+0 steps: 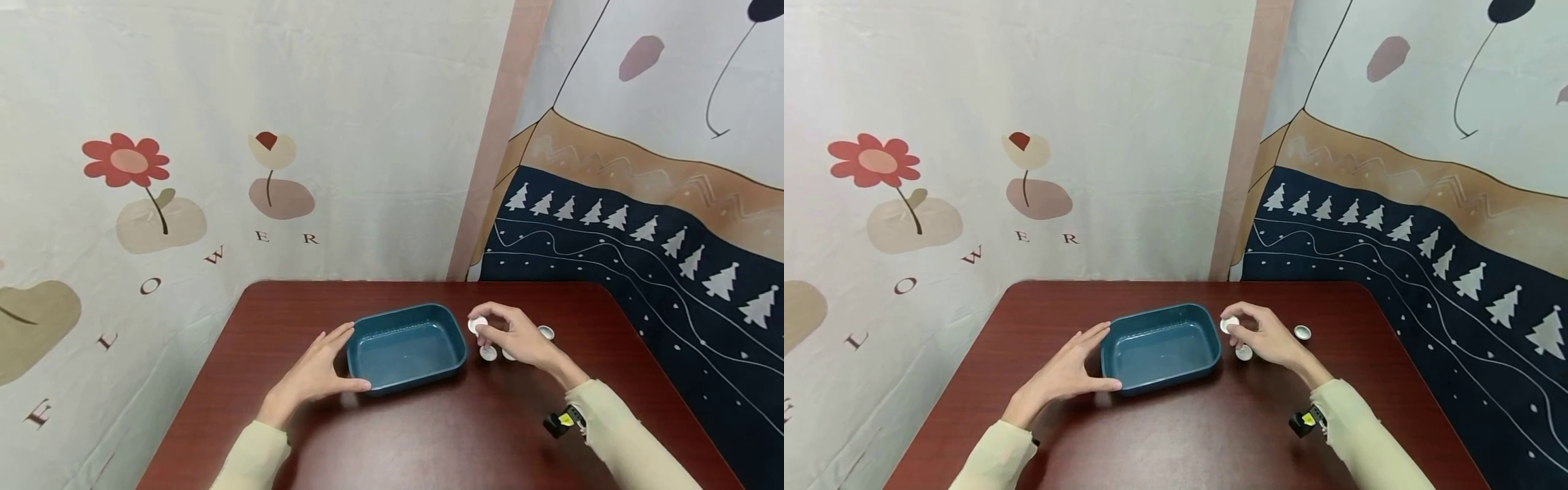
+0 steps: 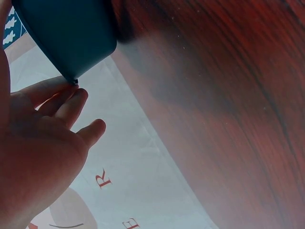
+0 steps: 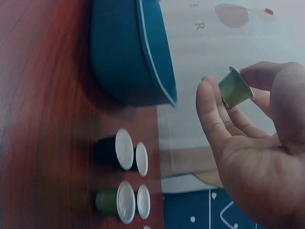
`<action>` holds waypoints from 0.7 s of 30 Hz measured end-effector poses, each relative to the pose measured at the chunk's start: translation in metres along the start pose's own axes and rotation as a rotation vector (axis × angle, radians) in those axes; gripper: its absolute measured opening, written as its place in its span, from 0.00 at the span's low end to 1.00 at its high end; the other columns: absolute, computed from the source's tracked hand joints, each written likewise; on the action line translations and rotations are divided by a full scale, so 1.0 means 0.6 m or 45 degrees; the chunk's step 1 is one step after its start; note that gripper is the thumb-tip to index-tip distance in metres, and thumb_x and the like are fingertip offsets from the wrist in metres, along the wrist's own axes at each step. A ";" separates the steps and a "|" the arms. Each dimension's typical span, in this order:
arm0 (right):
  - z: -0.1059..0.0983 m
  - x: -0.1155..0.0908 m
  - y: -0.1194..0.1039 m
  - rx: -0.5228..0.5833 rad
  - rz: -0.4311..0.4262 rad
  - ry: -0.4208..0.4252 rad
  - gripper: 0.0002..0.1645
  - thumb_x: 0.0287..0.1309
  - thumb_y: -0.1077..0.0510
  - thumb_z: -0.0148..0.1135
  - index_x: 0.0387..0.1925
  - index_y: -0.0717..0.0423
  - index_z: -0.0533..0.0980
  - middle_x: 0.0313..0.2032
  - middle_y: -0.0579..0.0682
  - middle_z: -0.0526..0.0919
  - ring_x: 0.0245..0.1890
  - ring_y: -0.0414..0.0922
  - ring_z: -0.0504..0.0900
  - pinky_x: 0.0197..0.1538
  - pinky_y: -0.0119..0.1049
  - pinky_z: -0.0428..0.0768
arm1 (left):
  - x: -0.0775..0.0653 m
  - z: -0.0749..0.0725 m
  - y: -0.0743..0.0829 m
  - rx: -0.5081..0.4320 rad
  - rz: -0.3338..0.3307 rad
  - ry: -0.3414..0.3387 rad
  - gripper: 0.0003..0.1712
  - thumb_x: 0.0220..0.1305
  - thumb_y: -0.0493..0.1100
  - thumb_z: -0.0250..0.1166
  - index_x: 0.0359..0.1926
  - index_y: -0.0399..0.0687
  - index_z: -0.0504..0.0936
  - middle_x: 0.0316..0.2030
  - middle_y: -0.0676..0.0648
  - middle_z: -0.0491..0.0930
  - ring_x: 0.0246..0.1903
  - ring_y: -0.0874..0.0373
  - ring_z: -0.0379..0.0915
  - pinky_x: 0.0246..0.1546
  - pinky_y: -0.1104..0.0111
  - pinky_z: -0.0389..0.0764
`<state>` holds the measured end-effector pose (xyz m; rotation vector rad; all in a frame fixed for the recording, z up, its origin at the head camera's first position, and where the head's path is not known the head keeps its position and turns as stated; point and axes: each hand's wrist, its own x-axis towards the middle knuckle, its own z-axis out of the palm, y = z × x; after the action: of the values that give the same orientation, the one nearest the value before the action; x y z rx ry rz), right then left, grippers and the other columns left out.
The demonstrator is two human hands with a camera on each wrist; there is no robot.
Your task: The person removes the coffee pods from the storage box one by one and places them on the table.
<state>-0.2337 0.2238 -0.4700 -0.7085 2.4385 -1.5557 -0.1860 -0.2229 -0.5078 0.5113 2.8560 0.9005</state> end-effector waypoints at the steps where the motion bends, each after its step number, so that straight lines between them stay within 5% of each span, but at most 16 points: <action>1: -0.004 -0.004 0.002 0.003 0.000 0.008 0.13 0.84 0.60 0.64 0.63 0.54 0.82 0.46 0.65 0.88 0.38 0.53 0.91 0.45 0.39 0.94 | 0.000 0.000 0.000 -0.001 0.001 0.000 0.75 0.53 0.76 0.85 0.88 0.39 0.63 0.90 0.43 0.61 0.89 0.32 0.55 0.90 0.30 0.53; 12: -0.045 -0.052 0.023 0.010 0.049 0.116 0.17 0.82 0.59 0.67 0.66 0.59 0.81 0.55 0.63 0.88 0.41 0.51 0.95 0.49 0.43 0.97 | 0.000 0.000 0.000 -0.002 0.002 -0.006 0.75 0.54 0.75 0.85 0.88 0.39 0.63 0.90 0.43 0.61 0.89 0.33 0.54 0.90 0.31 0.52; 21: -0.071 -0.090 0.037 0.002 0.110 0.180 0.23 0.80 0.59 0.69 0.70 0.62 0.79 0.58 0.67 0.87 0.44 0.51 0.97 0.50 0.36 0.96 | 0.001 0.001 -0.001 -0.002 0.022 0.006 0.75 0.53 0.76 0.85 0.88 0.39 0.63 0.89 0.43 0.62 0.88 0.36 0.58 0.91 0.33 0.51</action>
<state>-0.2094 0.2915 -0.4772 -0.5017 2.5295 -1.6261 -0.1865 -0.2230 -0.5084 0.5356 2.8596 0.9078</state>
